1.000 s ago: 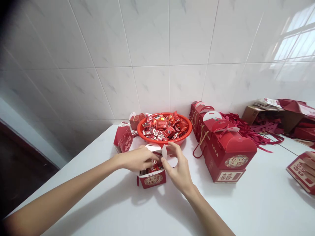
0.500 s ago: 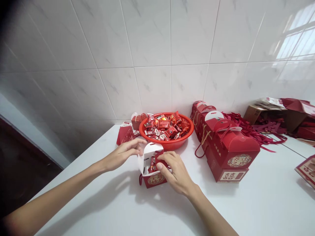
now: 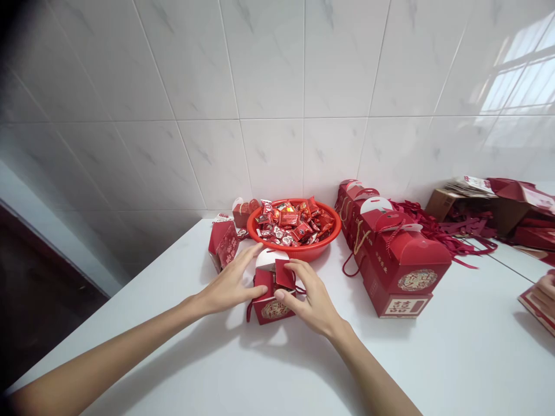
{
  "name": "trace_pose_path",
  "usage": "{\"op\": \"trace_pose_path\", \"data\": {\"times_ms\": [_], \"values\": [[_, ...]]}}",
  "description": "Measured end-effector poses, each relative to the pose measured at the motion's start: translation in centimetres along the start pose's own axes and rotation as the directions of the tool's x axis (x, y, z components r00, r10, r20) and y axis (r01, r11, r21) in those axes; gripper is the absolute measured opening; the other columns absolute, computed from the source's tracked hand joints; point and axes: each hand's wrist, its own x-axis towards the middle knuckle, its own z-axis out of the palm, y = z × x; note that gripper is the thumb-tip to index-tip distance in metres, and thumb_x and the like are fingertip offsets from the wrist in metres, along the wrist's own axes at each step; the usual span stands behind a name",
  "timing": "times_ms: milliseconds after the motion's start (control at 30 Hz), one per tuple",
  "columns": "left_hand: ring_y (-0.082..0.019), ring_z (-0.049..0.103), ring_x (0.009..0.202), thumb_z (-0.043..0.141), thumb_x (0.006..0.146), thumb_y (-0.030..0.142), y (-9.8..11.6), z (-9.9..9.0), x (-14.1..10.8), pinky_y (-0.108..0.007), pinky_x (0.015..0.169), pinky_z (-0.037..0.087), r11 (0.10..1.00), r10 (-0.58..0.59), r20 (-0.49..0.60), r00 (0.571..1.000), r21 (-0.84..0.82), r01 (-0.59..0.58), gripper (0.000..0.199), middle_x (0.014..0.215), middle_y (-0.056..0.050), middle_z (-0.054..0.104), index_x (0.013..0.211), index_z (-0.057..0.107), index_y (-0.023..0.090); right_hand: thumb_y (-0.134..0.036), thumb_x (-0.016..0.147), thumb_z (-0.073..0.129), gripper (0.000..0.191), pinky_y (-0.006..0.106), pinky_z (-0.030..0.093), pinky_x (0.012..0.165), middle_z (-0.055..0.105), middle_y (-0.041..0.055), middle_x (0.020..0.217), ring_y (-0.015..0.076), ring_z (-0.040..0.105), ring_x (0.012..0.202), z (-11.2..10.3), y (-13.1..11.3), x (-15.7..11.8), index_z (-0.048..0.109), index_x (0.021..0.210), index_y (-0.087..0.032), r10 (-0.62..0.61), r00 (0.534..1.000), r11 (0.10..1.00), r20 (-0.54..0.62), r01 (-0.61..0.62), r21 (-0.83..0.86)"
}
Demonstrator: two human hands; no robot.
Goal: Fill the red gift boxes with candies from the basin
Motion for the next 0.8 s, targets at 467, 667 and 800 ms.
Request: {"op": "trace_pose_path", "data": {"times_ms": [467,667,800], "values": [[-0.021,0.066,0.091,0.073,0.074,0.03,2.1,1.7,-0.7,-0.035,0.085,0.054,0.958,-0.032,0.064,0.997,-0.283,0.049,0.071,0.103,-0.004,0.069,0.139,0.045,0.021,-0.037,0.099,0.052,0.036,0.046,0.052,0.097,0.062,0.0147,0.131,0.0286,0.061,0.121,3.3,-2.7,-6.3,0.052,0.132,-0.022,0.033,0.886,0.979,-0.462,-0.122,-0.164],[-0.016,0.06,0.082,0.063,0.082,0.023,2.7,2.3,-1.3,-0.028,0.077,0.049,0.956,0.197,0.088,0.977,-0.239,-0.171,0.008,0.09,-0.003,0.065,0.088,0.066,0.018,-0.023,0.096,0.056,0.028,0.044,0.052,0.096,0.058,0.0148,0.135,0.0287,0.058,0.123,4.4,-3.2,-8.8,0.06,0.124,-0.021,-0.102,0.819,0.952,-0.565,-0.084,-0.295],[-0.016,0.058,0.084,0.064,0.084,0.025,3.0,1.9,-1.5,-0.029,0.081,0.048,0.922,0.315,0.144,0.938,-0.281,-0.266,0.01,0.098,-0.005,0.064,0.089,0.066,0.018,-0.031,0.096,0.057,0.026,0.045,0.055,0.09,0.055,0.0143,0.14,0.0316,0.059,0.122,4.7,-3.4,-9.9,0.064,0.121,-0.025,-0.077,0.852,0.918,-0.518,-0.142,-0.37]]}}
